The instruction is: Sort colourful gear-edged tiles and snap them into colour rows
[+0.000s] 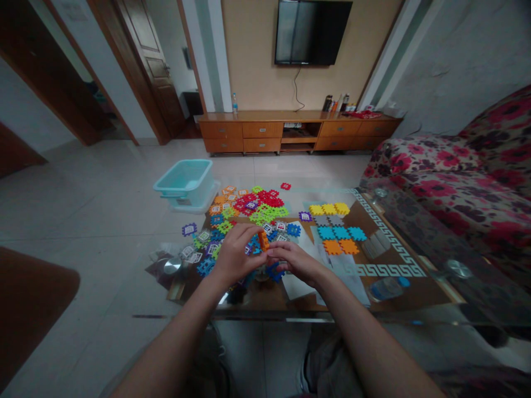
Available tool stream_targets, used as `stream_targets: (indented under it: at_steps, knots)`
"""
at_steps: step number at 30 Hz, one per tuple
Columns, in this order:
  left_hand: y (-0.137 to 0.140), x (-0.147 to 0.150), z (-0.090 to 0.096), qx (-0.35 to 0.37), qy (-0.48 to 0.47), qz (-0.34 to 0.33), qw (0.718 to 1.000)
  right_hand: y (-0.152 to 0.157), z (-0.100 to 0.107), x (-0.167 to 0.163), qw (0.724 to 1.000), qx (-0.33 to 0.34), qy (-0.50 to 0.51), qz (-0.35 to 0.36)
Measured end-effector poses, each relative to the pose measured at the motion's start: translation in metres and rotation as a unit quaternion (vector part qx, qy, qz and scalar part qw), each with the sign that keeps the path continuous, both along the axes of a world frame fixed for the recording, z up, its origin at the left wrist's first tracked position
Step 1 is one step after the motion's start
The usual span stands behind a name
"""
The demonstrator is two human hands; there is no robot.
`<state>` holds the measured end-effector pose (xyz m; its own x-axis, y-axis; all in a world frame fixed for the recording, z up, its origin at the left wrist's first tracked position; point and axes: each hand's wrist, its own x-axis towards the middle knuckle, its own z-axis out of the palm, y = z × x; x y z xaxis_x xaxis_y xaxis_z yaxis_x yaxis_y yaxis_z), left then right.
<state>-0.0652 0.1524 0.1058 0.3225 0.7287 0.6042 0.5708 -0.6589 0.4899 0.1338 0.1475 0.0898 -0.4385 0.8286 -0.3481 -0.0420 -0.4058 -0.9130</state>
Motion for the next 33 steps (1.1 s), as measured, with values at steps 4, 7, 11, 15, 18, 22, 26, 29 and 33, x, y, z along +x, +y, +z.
stream_targets:
  at_steps: [4,7,11,15,18,22,26,29,33]
  knots:
    - [-0.0009,0.0005,0.0005,0.006,0.0,-0.002,1.0,0.0003,-0.0032,0.0003,1.0,0.003,0.006,-0.007]
    - [-0.0008,0.0004,-0.0005,0.011,0.0,-0.001,1.0,-0.0001,-0.0029,0.0005,1.0,0.004,0.006,-0.004]
    - [-0.0008,0.0001,-0.0012,0.014,0.005,0.001,1.0,-0.0008,-0.0007,0.0,1.0,0.011,-0.009,-0.004]
    - [-0.0009,0.0,-0.0005,0.025,0.014,-0.001,1.0,-0.0012,0.0032,-0.0012,0.999,0.014,-0.029,-0.008]
    - [-0.0006,0.0,-0.0005,0.039,0.017,0.002,0.999,-0.0014,0.0049,-0.002,0.999,0.016,-0.038,-0.015]
    - [-0.0001,-0.0008,-0.0014,0.05,0.026,0.003,0.998,-0.0013,0.0035,-0.0027,0.999,0.013,-0.042,-0.023]
    - [0.0007,-0.0017,-0.0026,0.055,0.037,0.001,0.998,-0.0011,0.0011,-0.0037,0.998,0.013,-0.045,-0.034]
    - [0.0018,-0.0028,-0.0043,0.05,0.04,-0.001,0.998,-0.0006,0.0003,-0.0046,0.998,0.014,-0.044,-0.051]
    - [0.0023,-0.0042,-0.0059,0.015,0.045,-0.012,0.999,0.0014,-0.0017,-0.0063,0.996,0.029,-0.055,-0.063]
